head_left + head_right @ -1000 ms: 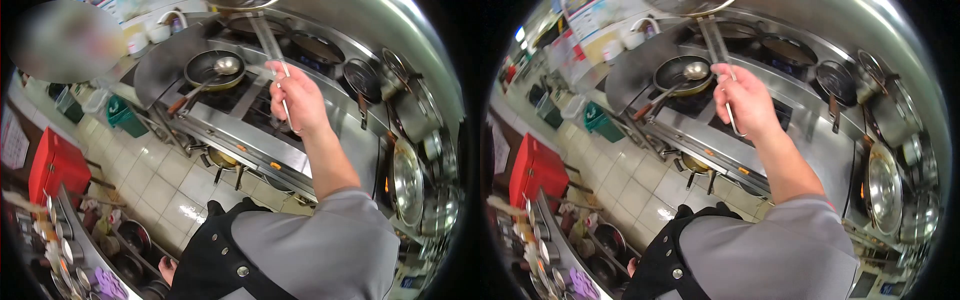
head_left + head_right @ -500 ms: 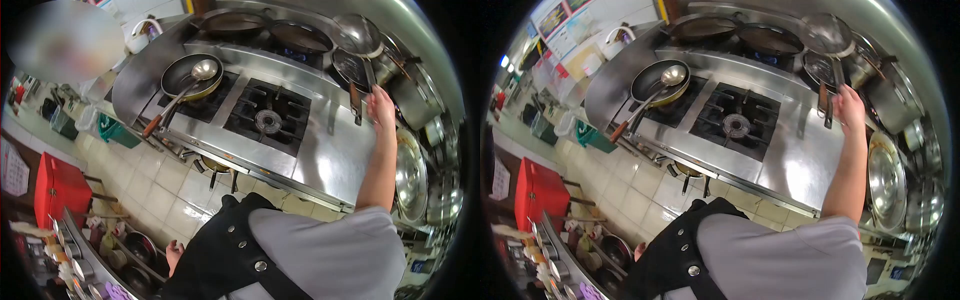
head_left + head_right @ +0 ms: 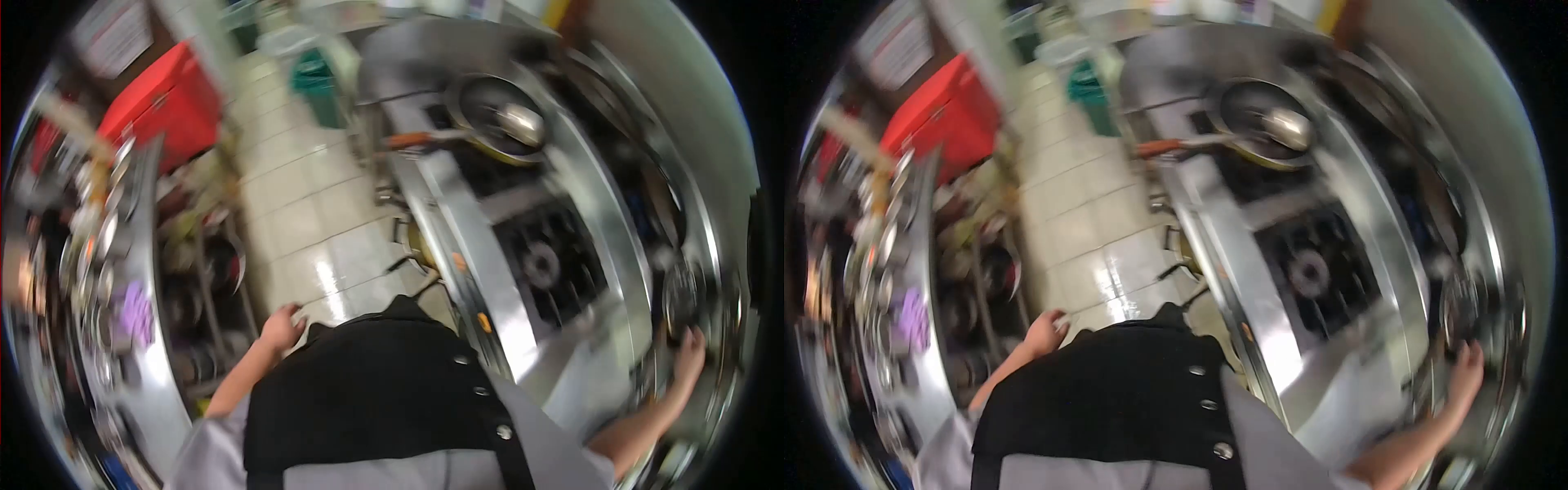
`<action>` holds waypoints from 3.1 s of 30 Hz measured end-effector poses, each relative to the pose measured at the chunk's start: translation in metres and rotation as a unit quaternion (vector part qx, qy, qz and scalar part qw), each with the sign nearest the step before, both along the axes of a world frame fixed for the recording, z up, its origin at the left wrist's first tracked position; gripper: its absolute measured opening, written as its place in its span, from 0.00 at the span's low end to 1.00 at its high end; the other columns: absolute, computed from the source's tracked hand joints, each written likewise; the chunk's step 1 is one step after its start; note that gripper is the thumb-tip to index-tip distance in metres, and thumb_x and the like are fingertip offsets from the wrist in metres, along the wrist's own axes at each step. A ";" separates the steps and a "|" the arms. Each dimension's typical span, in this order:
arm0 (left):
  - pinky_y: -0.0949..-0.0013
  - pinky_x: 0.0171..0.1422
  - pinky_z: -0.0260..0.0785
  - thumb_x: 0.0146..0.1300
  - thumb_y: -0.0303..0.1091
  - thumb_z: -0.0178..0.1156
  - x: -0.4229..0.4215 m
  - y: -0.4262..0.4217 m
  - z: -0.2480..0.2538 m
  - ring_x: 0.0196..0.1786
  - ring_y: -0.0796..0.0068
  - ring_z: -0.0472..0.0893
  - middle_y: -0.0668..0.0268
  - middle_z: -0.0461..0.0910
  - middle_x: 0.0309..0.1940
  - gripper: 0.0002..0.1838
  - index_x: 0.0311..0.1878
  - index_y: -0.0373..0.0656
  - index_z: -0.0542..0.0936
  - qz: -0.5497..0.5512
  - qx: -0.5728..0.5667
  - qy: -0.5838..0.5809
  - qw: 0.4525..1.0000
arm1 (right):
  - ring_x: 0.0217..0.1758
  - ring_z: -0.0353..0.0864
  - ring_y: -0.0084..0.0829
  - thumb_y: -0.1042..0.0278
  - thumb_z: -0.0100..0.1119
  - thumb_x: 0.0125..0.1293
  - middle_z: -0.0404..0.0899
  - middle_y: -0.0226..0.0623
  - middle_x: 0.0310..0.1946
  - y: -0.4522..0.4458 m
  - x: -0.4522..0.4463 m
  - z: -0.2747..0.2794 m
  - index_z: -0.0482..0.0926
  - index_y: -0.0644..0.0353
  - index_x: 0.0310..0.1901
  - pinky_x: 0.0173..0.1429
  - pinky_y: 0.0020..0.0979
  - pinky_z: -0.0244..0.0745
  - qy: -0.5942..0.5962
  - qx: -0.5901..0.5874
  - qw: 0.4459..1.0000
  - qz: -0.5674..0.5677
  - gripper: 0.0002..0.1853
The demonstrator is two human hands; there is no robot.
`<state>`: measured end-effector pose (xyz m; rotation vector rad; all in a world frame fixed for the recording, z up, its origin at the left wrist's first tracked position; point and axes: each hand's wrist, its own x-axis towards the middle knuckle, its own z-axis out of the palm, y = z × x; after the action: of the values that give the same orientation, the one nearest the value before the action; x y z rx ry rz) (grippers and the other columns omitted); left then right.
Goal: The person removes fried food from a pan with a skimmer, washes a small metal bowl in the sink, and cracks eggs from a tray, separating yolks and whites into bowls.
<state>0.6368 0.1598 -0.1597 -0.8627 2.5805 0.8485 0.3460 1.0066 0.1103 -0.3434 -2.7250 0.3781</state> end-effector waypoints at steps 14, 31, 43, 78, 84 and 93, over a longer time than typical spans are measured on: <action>0.56 0.56 0.77 0.65 0.40 0.63 0.072 -0.049 0.047 0.49 0.52 0.84 0.50 0.82 0.49 0.17 0.52 0.42 0.83 0.295 -0.137 0.179 0.928 | 0.52 0.83 0.33 0.69 0.63 0.73 0.84 0.47 0.50 -0.486 -0.100 0.132 0.82 0.68 0.55 0.56 0.33 0.80 0.072 0.004 0.901 0.429 0.14; 0.54 0.66 0.68 0.69 0.47 0.57 0.412 -0.322 0.140 0.56 0.52 0.82 0.53 0.84 0.51 0.20 0.55 0.44 0.82 0.601 -0.447 -0.014 0.662 | 0.60 0.77 0.25 0.70 0.54 0.77 0.79 0.36 0.57 -0.866 -0.056 0.007 0.74 0.69 0.63 0.66 0.29 0.71 -0.179 -0.037 0.733 0.655 0.17; 0.65 0.43 0.71 0.69 0.42 0.65 0.510 -0.373 0.146 0.33 0.73 0.76 0.64 0.83 0.28 0.17 0.38 0.34 0.84 0.566 -0.217 0.122 0.786 | 0.28 0.75 0.27 0.70 0.65 0.66 0.79 0.38 0.28 -0.978 -0.011 0.019 0.81 0.64 0.52 0.37 0.30 0.74 -0.140 -0.026 0.742 0.656 0.14; 0.60 0.68 0.70 0.75 0.49 0.54 -0.133 -0.696 0.266 0.64 0.62 0.75 0.53 0.76 0.62 0.30 0.67 0.31 0.74 0.507 0.028 0.572 0.645 | 0.35 0.82 0.43 0.58 0.63 0.66 0.82 0.38 0.30 -1.212 -0.318 -0.094 0.81 0.57 0.51 0.41 0.42 0.77 -0.282 0.042 0.691 0.664 0.16; 0.78 0.49 0.65 0.76 0.40 0.58 -0.329 -0.746 0.195 0.41 0.84 0.73 0.73 0.80 0.37 0.11 0.43 0.42 0.80 0.284 0.105 0.447 0.842 | 0.41 0.85 0.49 0.54 0.62 0.66 0.85 0.42 0.35 -1.179 -0.371 -0.084 0.82 0.55 0.52 0.47 0.46 0.78 -0.263 -0.024 0.817 0.513 0.18; 0.75 0.53 0.68 0.77 0.31 0.57 -0.568 -0.731 0.161 0.43 0.81 0.75 0.69 0.79 0.39 0.07 0.45 0.36 0.77 0.022 0.144 0.418 0.897 | 0.52 0.83 0.49 0.55 0.61 0.66 0.85 0.46 0.46 -1.159 -0.511 -0.115 0.82 0.56 0.51 0.55 0.46 0.78 -0.151 -0.161 0.912 0.346 0.17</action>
<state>0.0684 -0.5714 0.0011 -0.5235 2.9651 1.8985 -0.1650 -0.1522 -0.0047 0.5628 -3.0048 1.0438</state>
